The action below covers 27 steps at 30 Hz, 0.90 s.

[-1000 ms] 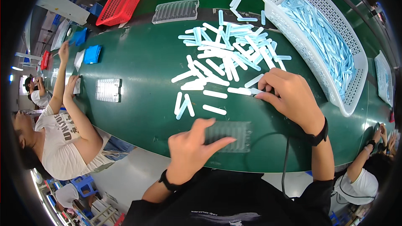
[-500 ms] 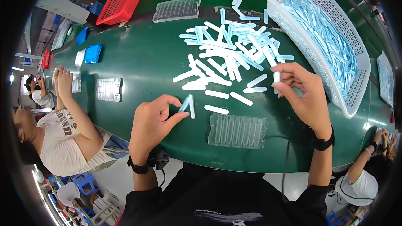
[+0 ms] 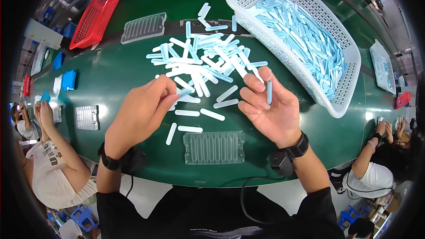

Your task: The person picks up white strips and places them into the slots of a plastic tray by hand. Once the tray is filled, they move it aside and pull a new tray forward to repeat the process.

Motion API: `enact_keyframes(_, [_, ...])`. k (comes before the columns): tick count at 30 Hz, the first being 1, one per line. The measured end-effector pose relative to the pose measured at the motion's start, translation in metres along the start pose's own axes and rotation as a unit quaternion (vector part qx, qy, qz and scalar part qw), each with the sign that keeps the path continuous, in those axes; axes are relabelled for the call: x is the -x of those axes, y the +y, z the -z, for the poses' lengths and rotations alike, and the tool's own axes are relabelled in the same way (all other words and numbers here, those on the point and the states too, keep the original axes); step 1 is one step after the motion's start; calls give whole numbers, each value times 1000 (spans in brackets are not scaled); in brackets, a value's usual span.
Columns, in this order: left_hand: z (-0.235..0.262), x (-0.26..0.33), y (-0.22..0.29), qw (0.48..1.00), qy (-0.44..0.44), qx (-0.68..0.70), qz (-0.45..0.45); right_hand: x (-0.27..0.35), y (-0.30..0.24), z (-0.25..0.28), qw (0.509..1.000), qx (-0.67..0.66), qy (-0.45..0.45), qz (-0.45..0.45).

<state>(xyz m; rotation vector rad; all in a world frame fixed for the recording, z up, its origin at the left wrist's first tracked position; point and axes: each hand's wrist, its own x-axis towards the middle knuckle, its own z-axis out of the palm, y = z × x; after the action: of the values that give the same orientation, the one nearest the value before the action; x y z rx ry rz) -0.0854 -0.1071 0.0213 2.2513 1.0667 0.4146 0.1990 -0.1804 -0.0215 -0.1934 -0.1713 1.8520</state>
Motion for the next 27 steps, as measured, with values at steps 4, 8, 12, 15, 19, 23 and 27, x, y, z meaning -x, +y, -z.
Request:
enact_keyframes(4, [-10,-25,-4,999,-16,38,-16,5,8,10,998,-43,-50,-17])
enact_keyframes(8, [-28,-26,-18,995,28,81,-53,8,10,6,998,-5,-64,-21])
enact_keyframes(12, [-32,-25,-33,988,78,75,-113,8,11,8,996,19,-75,-34])
enact_keyframes(15, [-33,-25,-38,985,97,38,-140,8,17,13,995,-8,-99,-22])
enact_keyframes(19, [-26,-23,-37,981,95,2,-167,5,14,16,992,0,-125,-34])
enact_keyframes(23, [-23,-19,-39,960,130,-93,-230,7,11,17,993,60,-99,-20])
enact_keyframes(27, [-22,-17,-42,932,176,-115,-295,5,5,13,983,168,-71,-19])
